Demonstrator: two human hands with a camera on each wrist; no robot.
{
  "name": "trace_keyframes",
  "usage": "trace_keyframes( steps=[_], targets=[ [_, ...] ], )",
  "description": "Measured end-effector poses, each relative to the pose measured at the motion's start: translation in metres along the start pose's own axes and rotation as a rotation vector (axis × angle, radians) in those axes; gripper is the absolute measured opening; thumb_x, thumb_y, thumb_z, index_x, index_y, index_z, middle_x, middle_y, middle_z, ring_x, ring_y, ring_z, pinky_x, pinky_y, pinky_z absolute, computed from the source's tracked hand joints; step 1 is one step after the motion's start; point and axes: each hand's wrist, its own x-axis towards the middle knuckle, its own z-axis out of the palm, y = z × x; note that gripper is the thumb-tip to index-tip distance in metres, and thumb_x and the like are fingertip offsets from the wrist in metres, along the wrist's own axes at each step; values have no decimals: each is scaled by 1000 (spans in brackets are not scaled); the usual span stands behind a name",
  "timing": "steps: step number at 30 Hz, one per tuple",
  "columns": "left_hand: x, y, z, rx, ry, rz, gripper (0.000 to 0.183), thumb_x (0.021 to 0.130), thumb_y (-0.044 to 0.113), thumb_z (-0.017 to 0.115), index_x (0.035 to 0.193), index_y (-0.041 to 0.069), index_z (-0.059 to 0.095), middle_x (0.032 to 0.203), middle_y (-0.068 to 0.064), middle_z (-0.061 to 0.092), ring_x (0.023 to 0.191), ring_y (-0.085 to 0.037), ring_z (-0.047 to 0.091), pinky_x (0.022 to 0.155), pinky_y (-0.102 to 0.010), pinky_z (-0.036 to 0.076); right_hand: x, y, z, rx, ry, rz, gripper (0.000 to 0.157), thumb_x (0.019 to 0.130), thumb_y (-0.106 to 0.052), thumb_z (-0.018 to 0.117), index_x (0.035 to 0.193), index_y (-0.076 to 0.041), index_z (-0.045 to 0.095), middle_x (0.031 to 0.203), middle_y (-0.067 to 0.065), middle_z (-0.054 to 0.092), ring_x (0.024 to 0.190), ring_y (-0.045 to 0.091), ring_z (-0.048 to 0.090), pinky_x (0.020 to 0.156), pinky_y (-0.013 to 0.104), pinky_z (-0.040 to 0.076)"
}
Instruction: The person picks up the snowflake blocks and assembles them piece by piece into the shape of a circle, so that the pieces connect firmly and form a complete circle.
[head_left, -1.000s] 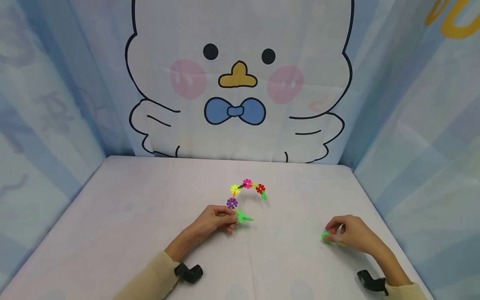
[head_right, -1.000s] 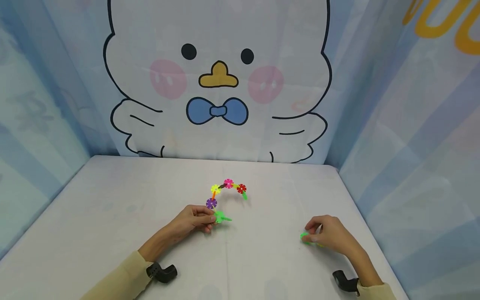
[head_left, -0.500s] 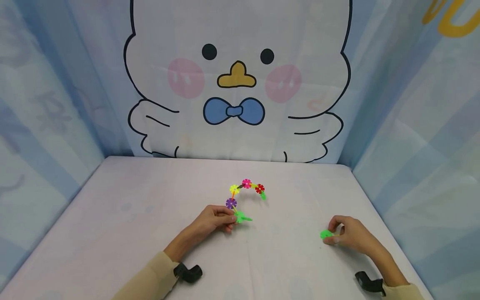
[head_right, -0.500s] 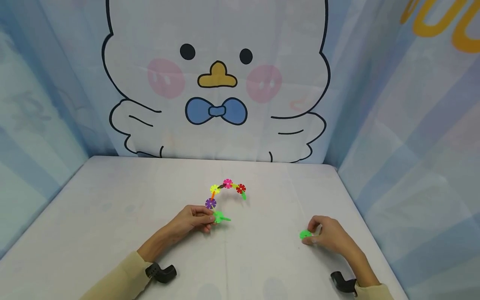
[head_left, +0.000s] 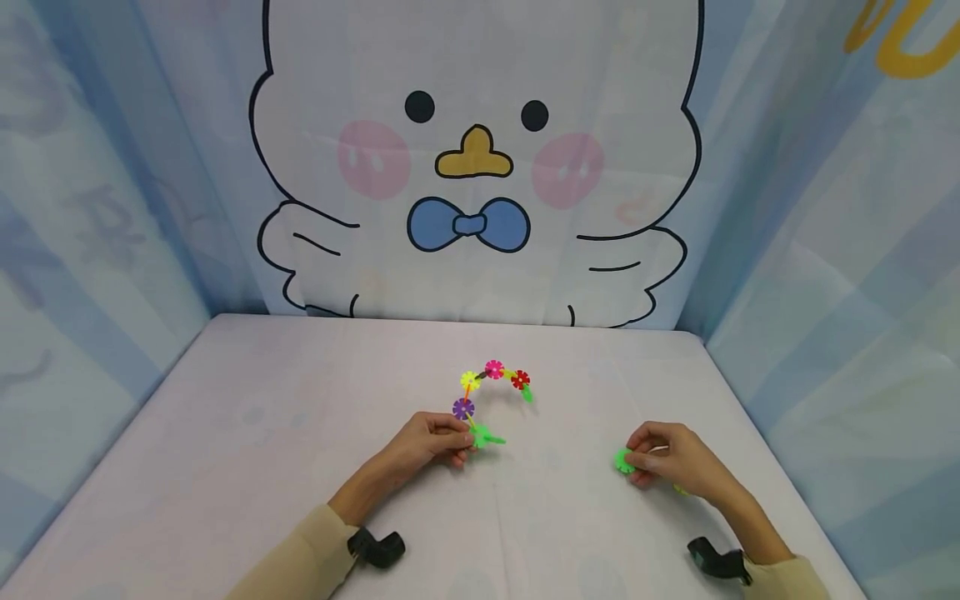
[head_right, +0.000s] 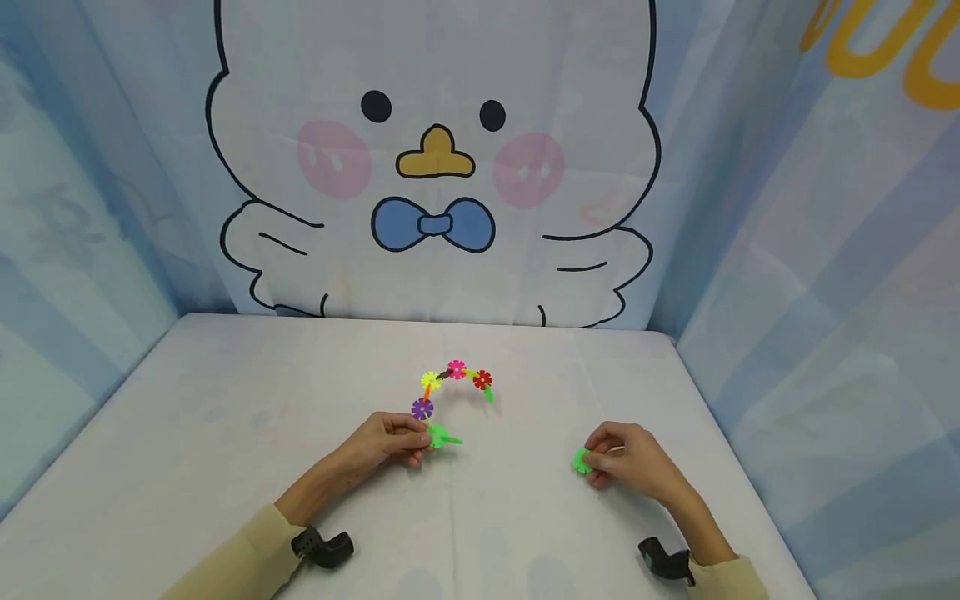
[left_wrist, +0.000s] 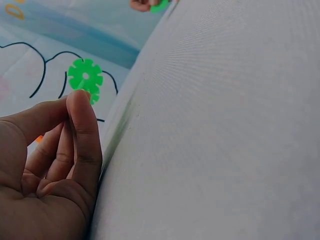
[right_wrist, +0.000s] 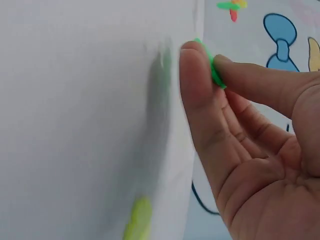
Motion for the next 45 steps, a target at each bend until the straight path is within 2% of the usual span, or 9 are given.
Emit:
trace_keyframes(
  steps=[5, 17, 22, 25, 29, 36, 45],
  targets=[
    [0, 0, 0, -3, 3, 1, 24, 100, 8, 72, 116, -9, 69, 86, -1, 78, 71, -7, 69, 71, -21, 64, 13, -13, 17, 55, -8, -66, 25, 98, -11, 74, 110, 9, 65, 94, 19, 71, 76, 21, 78, 70, 34, 67],
    [0, 0, 0, 0, 2, 0, 24, 100, 9, 72, 116, -9, 70, 87, -1, 79, 71, -7, 69, 72, -21, 64, 44, -45, 64, 153, -94, -126, 26, 98, -6, 72, 114, 11, 63, 96, 23, 69, 77, 22, 77, 73, 36, 68],
    [-1, -2, -1, 6, -1, -6, 24, 100, 9, 73, 116, -8, 70, 87, -2, 79, 71, -8, 69, 72, -21, 64, 53, -57, 81, 221, -114, -118, 33, 97, -3, 71, 122, 15, 59, 98, 23, 70, 80, 19, 78, 74, 39, 69],
    [0, -2, -1, 4, 1, -6, 24, 100, 9, 73, 116, -9, 70, 87, -2, 79, 72, -8, 68, 72, -22, 64, 57, -63, 89, 243, -122, -101, 31, 97, -4, 72, 120, 14, 61, 97, 20, 70, 79, 17, 79, 75, 39, 69],
    [1, -1, 0, -2, 3, -2, 24, 100, 8, 73, 116, -9, 70, 88, -2, 79, 72, -8, 68, 72, -22, 64, 63, -70, 97, 263, -128, -86, 26, 97, -3, 72, 115, 13, 63, 96, 17, 70, 79, 17, 79, 75, 40, 69],
    [2, -1, 2, 2, 10, -4, 23, 100, 8, 73, 115, -8, 70, 88, -2, 80, 71, -8, 69, 71, -22, 64, 66, -74, 105, 279, -134, -93, 24, 97, -3, 72, 112, 13, 63, 95, 20, 72, 80, 20, 80, 76, 41, 69],
    [0, 0, 1, -1, 15, -7, 22, 99, 8, 73, 115, -8, 70, 86, -1, 79, 71, -7, 70, 71, -22, 64, 68, -70, 109, 267, -173, -83, 23, 96, -5, 74, 112, 11, 68, 93, 24, 79, 74, 19, 79, 73, 37, 68]
  ],
)
